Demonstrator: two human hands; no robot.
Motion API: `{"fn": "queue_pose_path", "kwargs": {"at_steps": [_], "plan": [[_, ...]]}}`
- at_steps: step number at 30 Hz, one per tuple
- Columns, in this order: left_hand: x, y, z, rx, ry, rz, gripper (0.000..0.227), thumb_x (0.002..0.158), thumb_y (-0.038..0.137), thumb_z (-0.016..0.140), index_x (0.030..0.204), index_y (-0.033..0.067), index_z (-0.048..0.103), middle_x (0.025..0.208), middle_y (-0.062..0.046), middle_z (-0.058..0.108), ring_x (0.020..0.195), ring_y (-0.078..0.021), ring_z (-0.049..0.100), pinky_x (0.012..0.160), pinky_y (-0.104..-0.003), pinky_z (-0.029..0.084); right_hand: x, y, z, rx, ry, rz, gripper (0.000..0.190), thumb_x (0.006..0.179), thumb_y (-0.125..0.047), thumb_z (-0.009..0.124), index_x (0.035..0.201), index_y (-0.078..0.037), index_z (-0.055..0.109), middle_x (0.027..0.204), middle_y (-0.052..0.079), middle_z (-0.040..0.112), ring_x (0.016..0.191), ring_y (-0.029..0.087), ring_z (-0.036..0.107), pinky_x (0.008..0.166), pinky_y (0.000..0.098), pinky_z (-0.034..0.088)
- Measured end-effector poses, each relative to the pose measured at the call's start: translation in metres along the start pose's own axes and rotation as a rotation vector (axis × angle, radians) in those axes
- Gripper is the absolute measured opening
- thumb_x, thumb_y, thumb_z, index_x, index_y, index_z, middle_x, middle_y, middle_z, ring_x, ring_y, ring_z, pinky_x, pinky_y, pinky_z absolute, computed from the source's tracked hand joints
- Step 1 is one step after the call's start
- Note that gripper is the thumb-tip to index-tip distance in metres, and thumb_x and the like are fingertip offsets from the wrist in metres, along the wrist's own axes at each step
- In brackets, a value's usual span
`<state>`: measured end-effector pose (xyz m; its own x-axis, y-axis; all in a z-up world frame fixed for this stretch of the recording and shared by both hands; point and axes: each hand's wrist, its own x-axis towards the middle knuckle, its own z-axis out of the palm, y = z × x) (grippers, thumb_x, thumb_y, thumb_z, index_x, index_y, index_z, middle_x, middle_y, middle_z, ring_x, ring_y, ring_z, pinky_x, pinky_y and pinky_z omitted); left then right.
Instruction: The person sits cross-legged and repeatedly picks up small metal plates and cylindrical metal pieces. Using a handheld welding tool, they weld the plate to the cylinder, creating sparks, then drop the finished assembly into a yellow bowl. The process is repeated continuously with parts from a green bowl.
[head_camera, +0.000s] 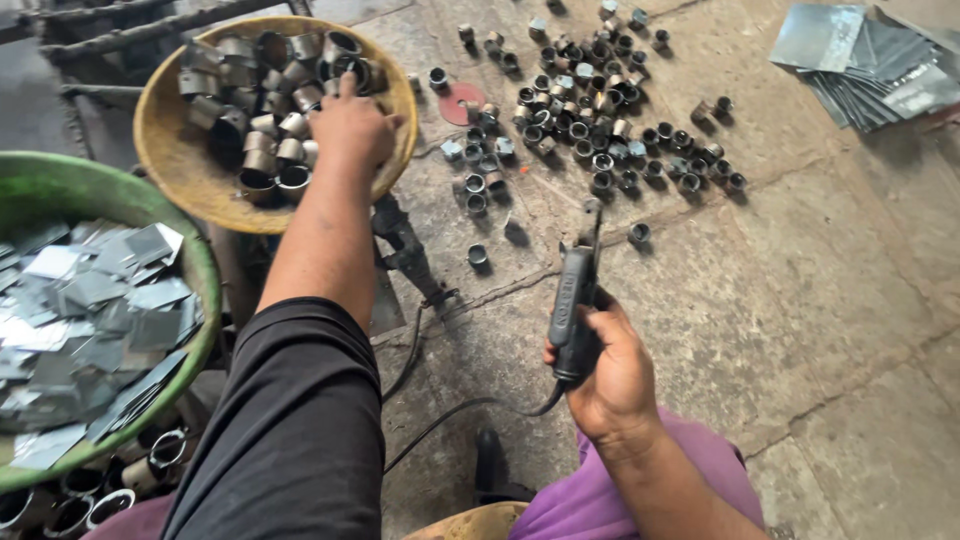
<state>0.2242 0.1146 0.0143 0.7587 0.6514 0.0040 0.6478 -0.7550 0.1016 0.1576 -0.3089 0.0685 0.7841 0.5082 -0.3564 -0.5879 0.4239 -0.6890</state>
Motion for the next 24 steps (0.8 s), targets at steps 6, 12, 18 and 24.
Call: {"fn": "queue_pose_path", "kwargs": {"at_steps": [6, 12, 18, 24], "plan": [[0.008, -0.016, 0.001, -0.090, 0.122, 0.108, 0.035, 0.100, 0.029, 0.066, 0.119, 0.0002, 0.065, 0.129, -0.018, 0.058, 0.117, -0.0350, 0.060, 0.095, -0.049, 0.050, 0.002, -0.001, 0.012, 0.035, 0.012, 0.048, 0.028, 0.097, -0.012, 0.050, 0.122, -0.002, 0.056, 0.095, 0.011, 0.067, 0.075, 0.019, 0.064, 0.064, 0.0368, 0.056], [-0.091, -0.039, -0.029, -0.585, 0.398, 0.477, 0.030, 0.088, 0.006, 0.074, 0.114, 0.0008, 0.059, 0.100, -0.020, 0.066, 0.092, -0.0411, 0.066, 0.079, -0.047, 0.054, 0.005, 0.002, 0.011, 0.013, -0.037, 0.042, 0.025, 0.096, -0.012, 0.051, 0.119, -0.004, 0.057, 0.091, 0.010, 0.065, 0.074, 0.021, 0.064, 0.064, 0.0371, 0.056], [-0.232, -0.065, -0.009, -0.614, 0.055, 0.444, 0.024, 0.077, 0.005, 0.073, 0.100, 0.0127, 0.077, 0.095, -0.013, 0.069, 0.086, -0.0356, 0.070, 0.075, -0.043, 0.057, 0.008, 0.015, 0.011, -0.085, -0.080, 0.017, 0.022, 0.097, -0.012, 0.051, 0.116, -0.002, 0.056, 0.087, 0.011, 0.064, 0.073, 0.023, 0.063, 0.064, 0.0366, 0.054], [-0.267, -0.077, 0.029, -0.404, -0.002, 0.431, 0.023, 0.083, 0.006, 0.066, 0.103, 0.0105, 0.077, 0.107, -0.010, 0.069, 0.106, -0.0337, 0.066, 0.089, -0.043, 0.055, 0.014, 0.033, 0.015, -0.164, -0.013, 0.027, 0.026, 0.095, -0.012, 0.052, 0.120, -0.002, 0.057, 0.086, 0.013, 0.067, 0.068, 0.022, 0.063, 0.061, 0.0355, 0.054]]}}
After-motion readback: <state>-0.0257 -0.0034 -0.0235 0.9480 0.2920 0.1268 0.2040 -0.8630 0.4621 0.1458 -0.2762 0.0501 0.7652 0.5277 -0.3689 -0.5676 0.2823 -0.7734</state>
